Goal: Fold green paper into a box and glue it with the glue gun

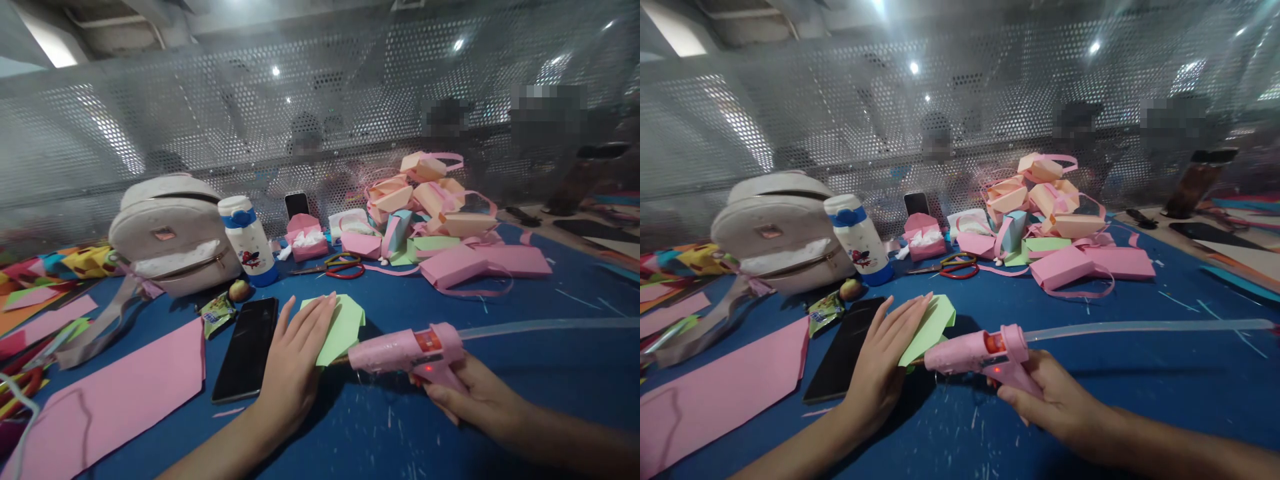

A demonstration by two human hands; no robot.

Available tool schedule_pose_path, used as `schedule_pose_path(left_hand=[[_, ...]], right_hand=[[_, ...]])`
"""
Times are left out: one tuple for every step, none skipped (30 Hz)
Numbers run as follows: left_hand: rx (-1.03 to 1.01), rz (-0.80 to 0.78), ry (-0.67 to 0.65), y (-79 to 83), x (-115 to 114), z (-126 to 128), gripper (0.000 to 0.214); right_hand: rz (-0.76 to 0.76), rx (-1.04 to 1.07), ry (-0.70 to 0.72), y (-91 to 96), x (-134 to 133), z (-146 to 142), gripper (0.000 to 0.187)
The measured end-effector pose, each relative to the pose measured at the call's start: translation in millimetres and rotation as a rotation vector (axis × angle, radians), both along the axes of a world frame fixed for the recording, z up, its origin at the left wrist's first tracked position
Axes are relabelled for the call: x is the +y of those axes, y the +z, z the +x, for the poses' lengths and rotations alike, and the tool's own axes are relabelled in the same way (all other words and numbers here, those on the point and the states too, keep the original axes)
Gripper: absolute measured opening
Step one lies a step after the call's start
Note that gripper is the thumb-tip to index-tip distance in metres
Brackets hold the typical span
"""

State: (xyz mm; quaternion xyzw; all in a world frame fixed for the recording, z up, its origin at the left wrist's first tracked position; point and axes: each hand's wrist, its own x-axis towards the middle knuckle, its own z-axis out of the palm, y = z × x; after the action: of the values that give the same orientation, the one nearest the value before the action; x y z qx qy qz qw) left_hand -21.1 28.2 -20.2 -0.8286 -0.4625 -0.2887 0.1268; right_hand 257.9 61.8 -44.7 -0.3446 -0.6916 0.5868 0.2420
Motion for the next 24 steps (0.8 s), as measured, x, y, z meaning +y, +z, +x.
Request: schedule_pose_path(left_hand=[[-0.002,-0.005,0.001,0.0,0.1,0.1,0.055],[-0.003,-0.009,0.002,0.0,0.2,0.1,0.055],[-0.004,-0.010,0.002,0.0,0.2,0.2,0.055],[-0.004,-0.010,-0.001,-0.1,0.3,0.3,0.055],[-0.004,-0.009,-0.002,-0.1,0.3,0.4,0.055],[-0.003,-0.010,-0.002,-0.2,0.3,0.4,0.055],[-0.002,-0.011,0.000,-0.3,0.2,0.4,0.054],[0.000,-0.011,0.002,-0.4,0.2,0.4,0.054],[0.001,-0.010,0.004,-0.5,0.2,0.3,0.054],[0.004,-0.008,0.007,-0.5,0.3,0.2,0.054],[0.006,-0.005,0.007,-0.5,0.4,0.1,0.054],[0.009,0.000,0.006,-0.5,0.4,0.0,0.054],[0.010,0.004,0.006,-0.4,0.5,0.0,0.054],[0.011,0.006,0.005,-0.2,0.6,0.0,0.054],[0.010,0.009,0.004,0.0,0.6,0.0,0.053],[0.009,0.011,0.004,0.3,0.5,0.1,0.053],[0.006,0.014,0.003,0.6,0.4,0.2,0.053],[0.004,0.016,0.002,0.9,0.4,0.4,0.053],[0.002,0.015,0.000,1.2,0.3,0.5,0.053],[0.001,0.015,-0.001,1.5,0.3,0.6,0.054],[-0.001,0.014,0.000,1.6,0.4,0.6,0.054],[-0.002,0.009,0.000,1.6,0.5,0.6,0.054],[-0.004,0.004,0.001,1.5,0.7,0.5,0.054],[-0.007,0.000,0.003,1.3,0.9,0.4,0.054]], right_hand=[[0.001,-0.011,-0.002,0.6,0.0,-0.2,0.051],[0.002,-0.020,-0.004,1.5,0.0,-0.4,0.051],[0.004,-0.025,-0.008,2.7,-0.1,-0.7,0.051],[0.006,-0.024,-0.008,3.9,-0.2,-1.0,0.052],[0.006,-0.021,-0.002,5.0,-0.3,-1.2,0.051],[0.006,-0.018,0.006,6.1,-0.4,-1.4,0.051],[0.006,-0.015,0.011,6.9,-0.5,-1.6,0.050],[0.009,-0.009,0.017,7.5,-0.5,-1.7,0.049],[0.014,-0.003,0.016,7.9,-0.5,-1.8,0.048],[0.018,0.002,0.011,8.0,-0.4,-1.8,0.048],[0.019,0.005,0.006,7.9,-0.3,-1.9,0.048],[0.020,0.009,0.004,7.6,-0.2,-2.0,0.048],[0.018,0.010,0.005,7.3,0.0,-2.1,0.047],[0.013,0.011,0.005,7.0,0.1,-2.2,0.047],[0.009,0.012,0.002,6.7,0.2,-2.4,0.047],[0.007,0.013,-0.001,6.5,0.2,-2.5,0.047],[0.006,0.011,-0.008,6.5,0.1,-2.7,0.047],[0.008,0.008,-0.017,6.6,-0.1,-2.8,0.048],[0.008,0.004,-0.023,6.8,-0.3,-2.8,0.048],[0.008,0.001,-0.027,7.2,-0.6,-2.8,0.048],[0.007,-0.004,-0.026,7.6,-0.9,-2.8,0.048],[0.004,-0.008,-0.023,8.0,-1.2,-2.7,0.048],[-0.001,-0.011,-0.020,8.4,-1.3,-2.6,0.047],[-0.006,-0.013,-0.019,8.9,-1.4,-2.6,0.047]])
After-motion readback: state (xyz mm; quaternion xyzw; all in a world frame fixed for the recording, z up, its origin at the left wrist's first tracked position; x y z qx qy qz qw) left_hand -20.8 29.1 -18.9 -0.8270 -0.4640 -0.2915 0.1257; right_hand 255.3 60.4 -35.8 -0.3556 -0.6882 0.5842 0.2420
